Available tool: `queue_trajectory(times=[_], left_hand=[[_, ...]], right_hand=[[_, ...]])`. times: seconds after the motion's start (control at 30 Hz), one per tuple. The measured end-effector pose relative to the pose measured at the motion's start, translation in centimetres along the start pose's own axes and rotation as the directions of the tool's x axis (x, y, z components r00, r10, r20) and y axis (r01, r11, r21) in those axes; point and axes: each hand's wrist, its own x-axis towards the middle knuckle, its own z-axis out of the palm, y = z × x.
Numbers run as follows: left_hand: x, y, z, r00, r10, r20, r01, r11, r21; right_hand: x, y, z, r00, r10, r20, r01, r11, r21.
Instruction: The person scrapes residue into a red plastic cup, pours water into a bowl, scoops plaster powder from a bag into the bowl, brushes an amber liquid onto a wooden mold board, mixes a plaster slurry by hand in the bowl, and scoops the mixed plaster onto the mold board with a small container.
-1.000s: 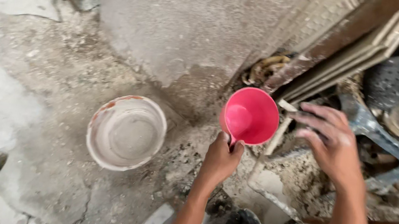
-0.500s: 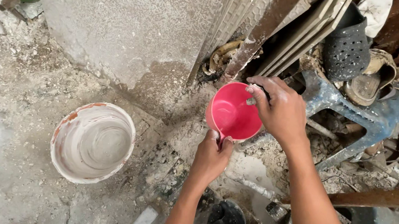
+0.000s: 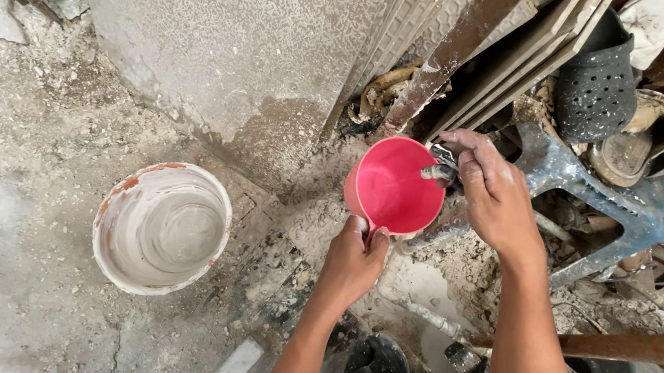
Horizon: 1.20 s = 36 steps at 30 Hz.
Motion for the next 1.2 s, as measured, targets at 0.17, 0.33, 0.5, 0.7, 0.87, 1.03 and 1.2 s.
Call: queue_trajectory(times=[0.17,0.33,0.5,0.7,0.87,1.03,1.2], left_hand=[[0.0,0.4,-0.4,0.999,-0.044,0.033,0.044,0.999,-0.017],[0.0,0.5,-0.4,0.999,-0.047,0.026,0.047,0.999,0.001],[0.3,0.0,0.1,1.0,0.007,0.02,-0.005,0.995,-0.098],[0.6,-0.7,0.6,0.999,0.039,-0.003,-0.039,0.999,-0.037],[0.8,-0.6,0.6,1.0,0.0,0.012,0.0,1.0,-0.023],[0.7,0.0,0.2,0.999,-0.034,0.029,0.035,0.999,-0.02],[0.6,0.4,-0.1,0.989,-0.113,0.09,0.119,0.991,-0.06]], right_hand=[[-0.2,0.7,0.1,0.987,0.158,0.038,-0.16,0.983,0.089],[-0.3,0.6,0.0,0.994,0.109,0.03,-0.11,0.992,0.064],[-0.3,0.4,-0.1,0.998,0.058,0.021,-0.06,0.996,0.073],[-0.5,0.5,-0.1,0.999,0.035,0.009,-0.035,0.997,0.074],[-0.5,0.7,0.2,1.0,-0.001,-0.025,0.002,1.0,0.031],[-0.6,0.9,0.4,0.999,-0.018,-0.043,0.02,0.999,0.047],[-0.7,0.9,0.7,0.997,0.007,-0.073,-0.006,1.0,0.02]])
